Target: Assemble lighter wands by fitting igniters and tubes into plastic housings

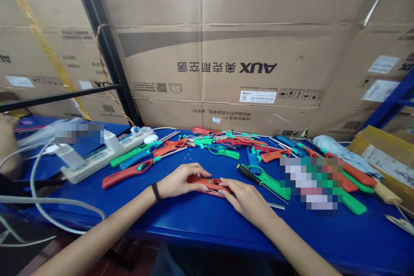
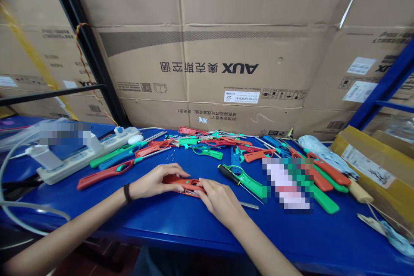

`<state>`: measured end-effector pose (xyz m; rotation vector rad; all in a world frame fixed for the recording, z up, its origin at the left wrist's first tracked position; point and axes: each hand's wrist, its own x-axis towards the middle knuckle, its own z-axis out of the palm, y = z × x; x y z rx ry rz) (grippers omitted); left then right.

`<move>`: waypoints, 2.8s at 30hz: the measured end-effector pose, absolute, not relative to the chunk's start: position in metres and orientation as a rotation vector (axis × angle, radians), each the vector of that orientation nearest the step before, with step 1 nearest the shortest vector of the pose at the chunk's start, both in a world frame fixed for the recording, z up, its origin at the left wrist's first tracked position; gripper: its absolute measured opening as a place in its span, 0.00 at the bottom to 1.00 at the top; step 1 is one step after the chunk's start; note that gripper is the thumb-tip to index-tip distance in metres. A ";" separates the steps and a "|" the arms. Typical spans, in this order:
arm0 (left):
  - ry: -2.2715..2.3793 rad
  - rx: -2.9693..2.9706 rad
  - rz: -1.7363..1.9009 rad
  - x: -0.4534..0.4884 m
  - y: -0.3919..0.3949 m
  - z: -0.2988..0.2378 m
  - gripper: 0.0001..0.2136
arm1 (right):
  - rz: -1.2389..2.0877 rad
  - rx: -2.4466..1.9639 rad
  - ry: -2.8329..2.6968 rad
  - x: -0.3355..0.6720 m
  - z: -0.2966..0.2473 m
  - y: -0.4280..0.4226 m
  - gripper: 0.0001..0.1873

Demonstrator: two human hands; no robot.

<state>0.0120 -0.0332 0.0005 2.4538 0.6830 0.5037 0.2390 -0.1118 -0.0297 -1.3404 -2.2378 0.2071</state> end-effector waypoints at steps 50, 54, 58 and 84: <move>0.450 2.655 0.659 0.056 -0.044 -0.020 0.10 | 0.202 -1.361 -2.414 0.289 -0.028 -0.120 0.13; 0.451 2.658 0.676 0.056 -0.045 -0.019 0.10 | 0.219 -1.351 -2.389 0.288 -0.028 -0.121 0.15; 0.445 2.656 0.677 0.056 -0.045 -0.019 0.10 | 0.239 -1.310 -2.362 0.286 -0.028 -0.122 0.15; 0.997 2.749 0.206 0.017 -0.004 0.006 0.13 | 0.185 -1.349 -2.343 0.281 -0.029 -0.130 0.19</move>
